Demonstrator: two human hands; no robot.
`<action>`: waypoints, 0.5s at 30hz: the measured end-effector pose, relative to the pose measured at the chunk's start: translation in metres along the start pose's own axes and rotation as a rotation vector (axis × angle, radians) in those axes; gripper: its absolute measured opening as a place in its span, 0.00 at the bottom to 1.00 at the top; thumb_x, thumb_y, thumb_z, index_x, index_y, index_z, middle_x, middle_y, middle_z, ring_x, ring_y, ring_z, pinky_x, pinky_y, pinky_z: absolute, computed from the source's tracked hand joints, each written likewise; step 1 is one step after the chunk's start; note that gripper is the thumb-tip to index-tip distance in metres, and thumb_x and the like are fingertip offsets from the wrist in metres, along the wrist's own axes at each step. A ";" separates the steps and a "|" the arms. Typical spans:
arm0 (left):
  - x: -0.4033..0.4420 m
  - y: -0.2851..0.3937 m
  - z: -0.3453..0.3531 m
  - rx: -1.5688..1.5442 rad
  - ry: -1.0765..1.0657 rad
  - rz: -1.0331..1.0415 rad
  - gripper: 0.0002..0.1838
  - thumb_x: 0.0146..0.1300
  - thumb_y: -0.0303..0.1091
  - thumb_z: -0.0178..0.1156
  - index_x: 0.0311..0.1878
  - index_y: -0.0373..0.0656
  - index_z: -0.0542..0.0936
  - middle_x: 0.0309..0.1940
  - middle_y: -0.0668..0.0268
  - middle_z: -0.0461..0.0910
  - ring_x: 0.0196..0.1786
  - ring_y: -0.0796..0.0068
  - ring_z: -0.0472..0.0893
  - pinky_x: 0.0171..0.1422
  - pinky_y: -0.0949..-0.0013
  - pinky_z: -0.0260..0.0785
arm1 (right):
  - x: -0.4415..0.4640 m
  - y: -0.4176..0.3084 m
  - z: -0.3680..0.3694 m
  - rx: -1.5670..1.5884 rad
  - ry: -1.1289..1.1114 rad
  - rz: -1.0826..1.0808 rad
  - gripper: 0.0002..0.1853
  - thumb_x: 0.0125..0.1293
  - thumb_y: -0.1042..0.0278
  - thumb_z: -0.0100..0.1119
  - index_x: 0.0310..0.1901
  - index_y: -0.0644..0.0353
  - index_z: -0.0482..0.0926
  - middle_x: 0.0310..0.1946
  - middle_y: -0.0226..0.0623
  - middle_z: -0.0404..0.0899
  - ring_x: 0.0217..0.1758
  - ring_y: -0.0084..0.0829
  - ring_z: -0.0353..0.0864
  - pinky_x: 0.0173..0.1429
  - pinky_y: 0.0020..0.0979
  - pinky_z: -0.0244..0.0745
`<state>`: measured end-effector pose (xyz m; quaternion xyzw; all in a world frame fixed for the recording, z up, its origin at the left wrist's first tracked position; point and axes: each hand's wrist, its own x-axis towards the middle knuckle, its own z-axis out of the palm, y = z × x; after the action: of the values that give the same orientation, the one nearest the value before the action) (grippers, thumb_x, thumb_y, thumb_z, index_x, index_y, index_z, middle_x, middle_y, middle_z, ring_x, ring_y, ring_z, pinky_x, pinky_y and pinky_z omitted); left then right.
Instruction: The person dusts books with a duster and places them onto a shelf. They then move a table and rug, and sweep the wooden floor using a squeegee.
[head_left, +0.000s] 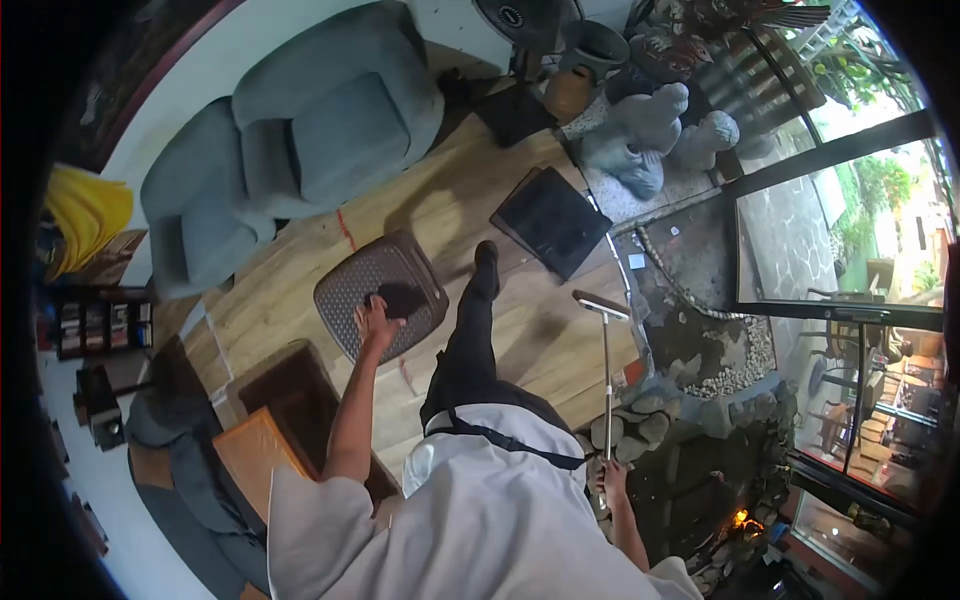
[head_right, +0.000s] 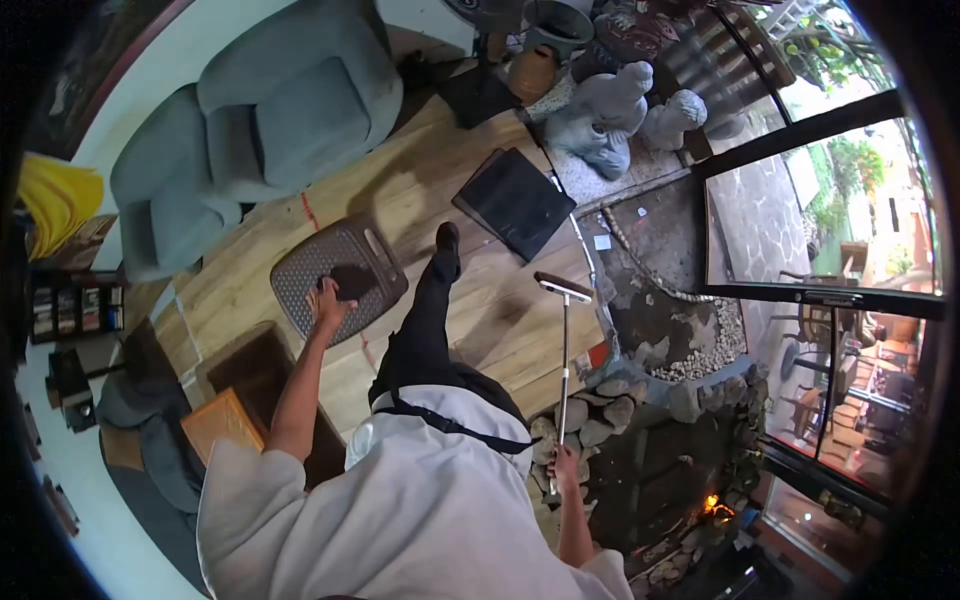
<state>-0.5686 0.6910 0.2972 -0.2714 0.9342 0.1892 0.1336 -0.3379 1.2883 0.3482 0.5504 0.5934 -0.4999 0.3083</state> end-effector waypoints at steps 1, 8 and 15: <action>0.040 0.012 0.009 -0.021 0.021 0.039 0.31 0.44 0.40 0.79 0.47 0.45 0.69 0.45 0.54 0.73 0.54 0.51 0.68 0.61 0.51 0.57 | -0.007 -0.015 0.009 -0.030 0.045 -0.004 0.08 0.66 0.58 0.58 0.37 0.52 0.76 0.18 0.25 0.63 0.13 0.21 0.61 0.17 0.27 0.55; 0.292 0.135 0.054 -0.115 0.011 0.113 0.31 0.46 0.37 0.77 0.50 0.44 0.70 0.48 0.56 0.73 0.55 0.51 0.68 0.62 0.51 0.55 | -0.038 -0.143 0.083 -0.242 0.211 -0.221 0.15 0.69 0.54 0.53 0.37 0.58 0.78 0.21 0.33 0.74 0.17 0.24 0.71 0.20 0.28 0.64; 0.446 0.242 0.130 -0.222 0.048 0.262 0.28 0.46 0.37 0.76 0.47 0.44 0.71 0.44 0.58 0.75 0.55 0.51 0.68 0.61 0.47 0.53 | -0.040 -0.226 0.093 -0.393 0.261 -0.136 0.14 0.67 0.56 0.54 0.38 0.60 0.79 0.21 0.33 0.75 0.18 0.23 0.71 0.21 0.27 0.65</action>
<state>-1.0489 0.7313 0.0917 -0.1647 0.9379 0.3003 0.0548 -0.5641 1.2120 0.4139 0.4987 0.7495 -0.3193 0.2959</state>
